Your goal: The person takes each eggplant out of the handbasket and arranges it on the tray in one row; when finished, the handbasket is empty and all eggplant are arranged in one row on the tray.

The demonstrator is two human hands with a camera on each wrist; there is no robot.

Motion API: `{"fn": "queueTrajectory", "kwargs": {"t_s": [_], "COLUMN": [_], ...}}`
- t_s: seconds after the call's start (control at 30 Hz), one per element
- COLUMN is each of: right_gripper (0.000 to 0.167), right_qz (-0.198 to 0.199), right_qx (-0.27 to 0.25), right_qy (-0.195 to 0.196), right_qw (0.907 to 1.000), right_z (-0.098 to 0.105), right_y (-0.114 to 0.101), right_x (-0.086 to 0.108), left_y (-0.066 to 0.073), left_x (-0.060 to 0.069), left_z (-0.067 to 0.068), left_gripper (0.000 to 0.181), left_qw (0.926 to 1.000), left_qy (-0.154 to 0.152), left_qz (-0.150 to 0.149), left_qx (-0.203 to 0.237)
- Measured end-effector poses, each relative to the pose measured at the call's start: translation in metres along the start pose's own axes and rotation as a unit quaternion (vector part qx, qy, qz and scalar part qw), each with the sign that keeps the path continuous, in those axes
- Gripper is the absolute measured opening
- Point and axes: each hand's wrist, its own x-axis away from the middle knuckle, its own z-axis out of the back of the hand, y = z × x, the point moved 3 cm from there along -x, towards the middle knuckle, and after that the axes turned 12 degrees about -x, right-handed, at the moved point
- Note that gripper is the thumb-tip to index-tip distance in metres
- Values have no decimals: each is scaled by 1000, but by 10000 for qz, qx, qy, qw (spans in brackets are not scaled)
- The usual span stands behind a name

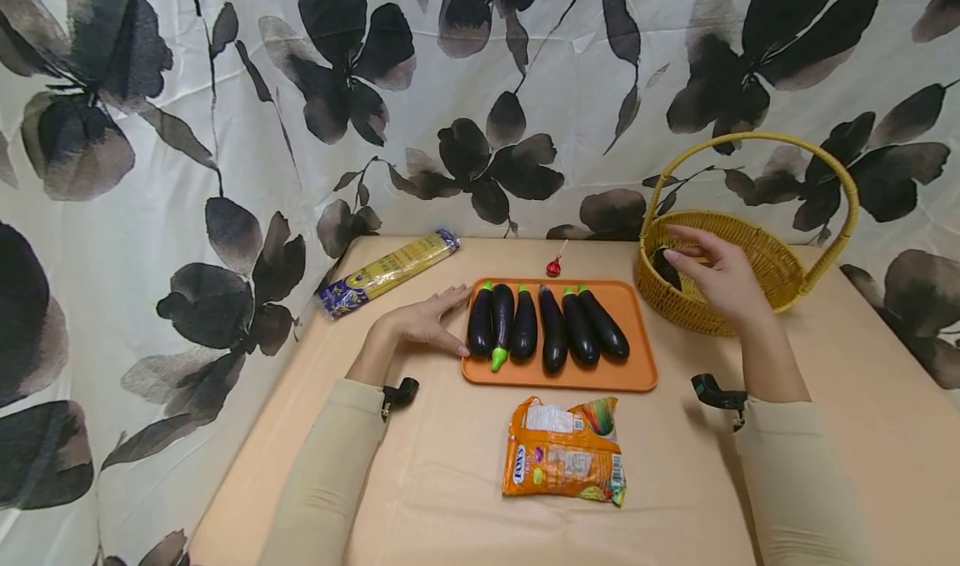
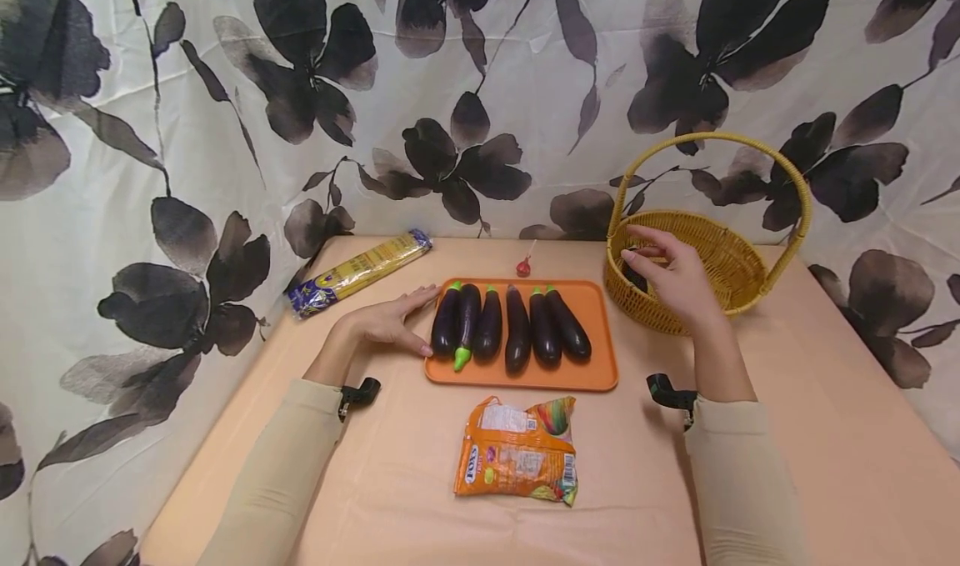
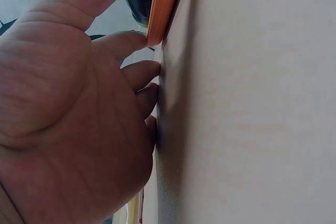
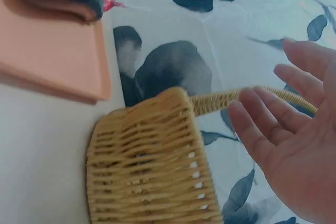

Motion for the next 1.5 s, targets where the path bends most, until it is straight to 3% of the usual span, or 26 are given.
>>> {"fn": "queueTrajectory", "kwargs": {"t_s": [0.23, 0.47, 0.73, 1.1, 1.5], "right_gripper": [58, 62, 64, 57, 54], "right_qz": [-384, -1048, -1516, -1713, -1878], "right_qx": [198, 165, 3, -181, -307], "right_qy": [-106, -738, -1331, -1777, -1752], "right_qw": [9990, 9916, 9794, 9689, 9660], "right_z": [10, 17, 22, 18, 14], "right_y": [11, 36, 59, 70, 81], "right_x": [-14, -31, -49, -57, -60], "left_y": [0, -1, 0, 0, -2], "left_x": [-1, -2, -2, -1, -1], "left_z": [1, 0, 0, -1, -4], "left_gripper": [129, 128, 128, 129, 130], "left_qw": [10000, 10000, 9999, 9999, 10000], "left_qy": [-13, -40, -48, -18, 35], "left_qz": [-10, 53, 56, 8, -71], "left_qx": [59, 53, 99, 100, 57]}}
